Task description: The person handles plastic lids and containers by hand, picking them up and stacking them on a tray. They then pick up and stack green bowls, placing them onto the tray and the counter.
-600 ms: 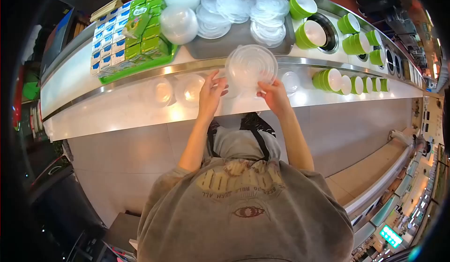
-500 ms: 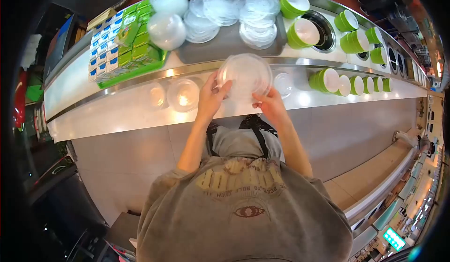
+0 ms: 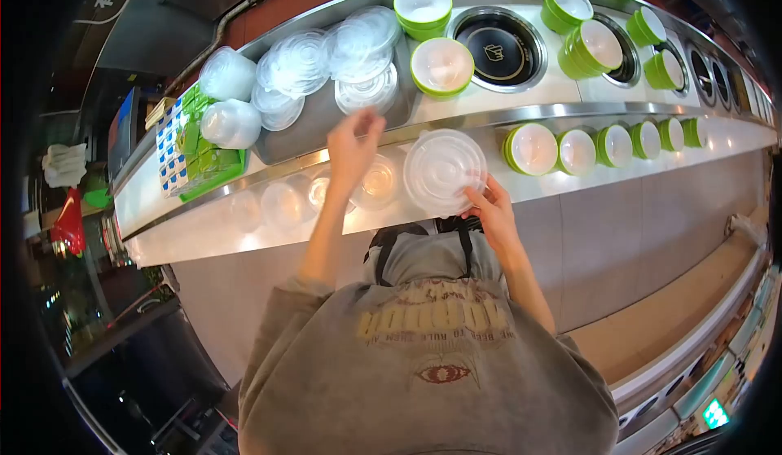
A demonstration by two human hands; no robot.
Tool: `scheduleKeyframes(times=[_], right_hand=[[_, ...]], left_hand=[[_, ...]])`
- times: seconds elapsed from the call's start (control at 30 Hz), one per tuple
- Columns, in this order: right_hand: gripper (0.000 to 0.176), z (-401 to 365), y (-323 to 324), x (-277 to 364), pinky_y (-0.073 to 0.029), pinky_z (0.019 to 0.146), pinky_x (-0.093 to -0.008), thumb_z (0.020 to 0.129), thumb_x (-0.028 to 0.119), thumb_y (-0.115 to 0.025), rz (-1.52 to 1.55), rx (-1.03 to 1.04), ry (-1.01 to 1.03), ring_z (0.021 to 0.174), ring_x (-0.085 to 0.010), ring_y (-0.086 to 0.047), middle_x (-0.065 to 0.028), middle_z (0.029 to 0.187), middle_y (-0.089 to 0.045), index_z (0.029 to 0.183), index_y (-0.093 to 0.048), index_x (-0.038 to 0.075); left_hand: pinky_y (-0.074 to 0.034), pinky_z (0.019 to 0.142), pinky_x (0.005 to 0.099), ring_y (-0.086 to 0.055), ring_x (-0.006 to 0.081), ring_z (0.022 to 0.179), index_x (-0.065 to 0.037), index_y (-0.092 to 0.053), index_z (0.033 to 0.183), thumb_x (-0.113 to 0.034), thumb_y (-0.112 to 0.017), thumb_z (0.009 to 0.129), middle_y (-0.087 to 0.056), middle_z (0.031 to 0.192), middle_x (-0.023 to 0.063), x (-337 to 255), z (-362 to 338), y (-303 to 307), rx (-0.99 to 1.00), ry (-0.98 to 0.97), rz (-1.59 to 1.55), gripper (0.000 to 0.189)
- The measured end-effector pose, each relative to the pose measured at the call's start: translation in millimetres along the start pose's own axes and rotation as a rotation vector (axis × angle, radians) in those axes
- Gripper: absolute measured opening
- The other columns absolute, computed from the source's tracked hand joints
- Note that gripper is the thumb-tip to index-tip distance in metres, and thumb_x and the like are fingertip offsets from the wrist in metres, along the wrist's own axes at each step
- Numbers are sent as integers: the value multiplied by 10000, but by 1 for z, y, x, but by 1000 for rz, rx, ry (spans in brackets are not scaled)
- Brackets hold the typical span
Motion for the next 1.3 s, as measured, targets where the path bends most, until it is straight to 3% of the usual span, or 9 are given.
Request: scheduleKeyframes(times=[0.1,0.2,0.3,0.4,0.57,0.77,1.0,1.2,1.3], right_hand=[[363,5,20,7,-531,615,-265,974,126,-650,-15,27,-39,707,-168,-683,-93,961,-698,1305,-559,8],[379,5,34,9,-531,622,-262,973,124,-650,-29,62,-77,716,-167,-683,-89,971,-697,1319,-546,12],[388,4,43,3,-529,620,-256,973,103,-637,-30,72,-126,734,-150,-665,-88,1013,-698,1337,-540,8],[389,6,44,1,-525,625,-259,974,112,-642,-14,83,-147,728,-149,-662,-87,997,-696,1336,-542,9],[432,23,20,4,-519,645,-268,971,122,-650,-13,139,-153,743,-145,-656,-82,1006,-686,1368,-516,15],[399,45,-33,5,-554,763,-299,1015,157,-594,118,214,-76,1003,-144,-659,-65,1126,-680,1385,-504,39],[461,53,-72,-5,-546,900,-362,1077,322,-477,401,300,-127,1128,-170,-633,-80,1310,-611,1451,-428,57],[490,51,-105,-6,-558,862,-345,1021,212,-591,26,239,1,1082,-172,-656,-92,1249,-649,1456,-426,56],[493,52,-109,-11,-562,850,-334,992,133,-613,140,65,-46,1061,-168,-664,-96,1215,-663,1447,-443,51]], left_hand=[[-523,852,435,-637,308,977,-92,-691,1123,-196,-718,861,-665,1054,116,11,71,-1,-263,-229,393,284],[-508,865,429,-607,298,1041,-109,-686,1058,-166,-705,855,-642,1060,95,14,112,-6,-311,-263,635,212],[-501,868,414,-605,312,1040,-93,-667,1021,-147,-711,842,-642,1058,90,24,128,-6,-171,-279,778,192],[-502,868,421,-604,322,1052,-68,-643,948,-114,-705,839,-645,1101,83,23,120,2,-168,-283,763,134],[-456,961,485,-581,358,1191,-57,-600,897,-54,-703,830,-636,1268,138,-50,33,36,-284,-473,604,123],[-381,1096,503,-516,327,1324,-50,-606,895,-39,-701,782,-601,1369,121,-103,-84,19,216,-472,489,148],[-413,1069,509,-531,321,1299,-68,-604,873,-48,-726,774,-604,1371,99,-79,-94,35,197,-431,333,158],[-456,1027,454,-564,321,1259,-73,-646,908,-57,-742,783,-621,1342,103,-53,-79,56,231,-462,130,158],[-471,985,433,-590,316,1197,-65,-668,937,-73,-734,812,-649,1262,118,-37,-61,66,200,-392,-61,142]])
Point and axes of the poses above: each hand's wrist, its own z-axis towards the middle knuckle, its own y-axis out of the back of the hand, x = y × z, the point moved 2 cm from there along z, towards the middle knuckle
